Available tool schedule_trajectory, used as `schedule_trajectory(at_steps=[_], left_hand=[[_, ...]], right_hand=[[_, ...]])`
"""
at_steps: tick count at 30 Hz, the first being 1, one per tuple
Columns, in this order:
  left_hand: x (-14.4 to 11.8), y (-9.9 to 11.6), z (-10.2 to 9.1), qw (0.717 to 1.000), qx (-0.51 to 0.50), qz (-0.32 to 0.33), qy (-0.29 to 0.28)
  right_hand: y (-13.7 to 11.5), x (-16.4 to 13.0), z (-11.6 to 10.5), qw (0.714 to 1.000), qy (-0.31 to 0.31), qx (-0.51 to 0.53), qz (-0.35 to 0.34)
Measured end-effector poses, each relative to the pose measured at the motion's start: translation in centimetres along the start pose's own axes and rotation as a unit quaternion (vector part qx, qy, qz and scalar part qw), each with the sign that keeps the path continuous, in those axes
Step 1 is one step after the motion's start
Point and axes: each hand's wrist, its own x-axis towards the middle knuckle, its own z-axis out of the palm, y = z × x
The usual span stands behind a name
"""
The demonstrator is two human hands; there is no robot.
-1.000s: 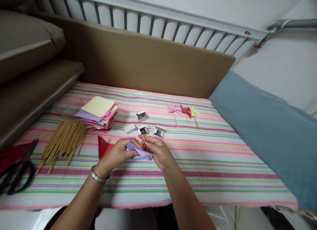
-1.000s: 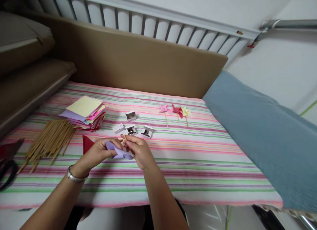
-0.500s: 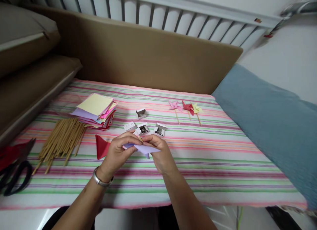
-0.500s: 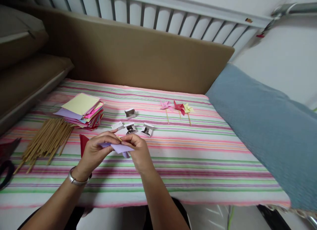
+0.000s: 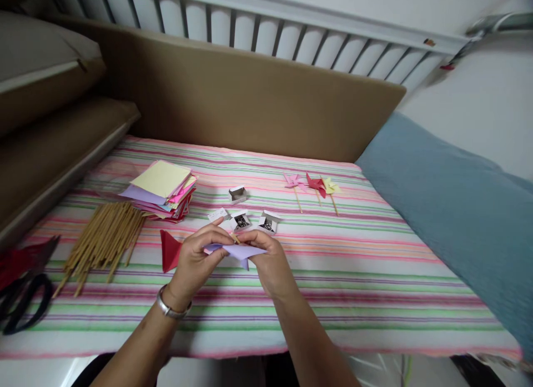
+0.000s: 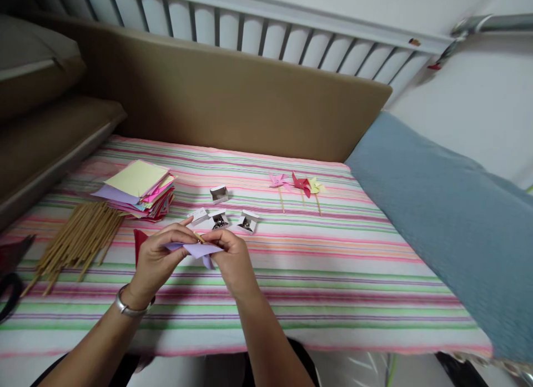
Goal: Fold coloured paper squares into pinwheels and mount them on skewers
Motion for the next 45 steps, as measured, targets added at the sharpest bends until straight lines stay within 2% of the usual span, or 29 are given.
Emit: schedule_trajectory(at_steps=[6, 21, 29, 36, 45], left_hand=[[0.07, 0.04, 0.02, 1.000, 0.016, 0.018, -0.001], [0.02, 0.12, 0.16, 1.000, -0.017, -0.023, 0.004], [0.00, 0.18, 0.02, 0.995, -0.061, -0.076, 0.015], [0.18, 0.35, 0.19, 0.989, -0.080, -0.125, 0.026], [0.18, 0.09, 0.09, 0.986, -0.078, -0.142, 0.029]], right_hand=[[-0.08, -0.11, -0.11, 0.999, -0.019, -0.024, -0.017], [-0.12, -0.09, -0.11, 0.998, -0.009, -0.039, -0.043], [-0.18, -0.24, 0.00, 0.988, -0.004, -0.095, -0.119], [0.05, -0.13, -0.05, 0.989, -0.007, -0.087, -0.121], [0.27, -0.07, -0.11, 0.986, 0.001, -0.101, -0.129]])
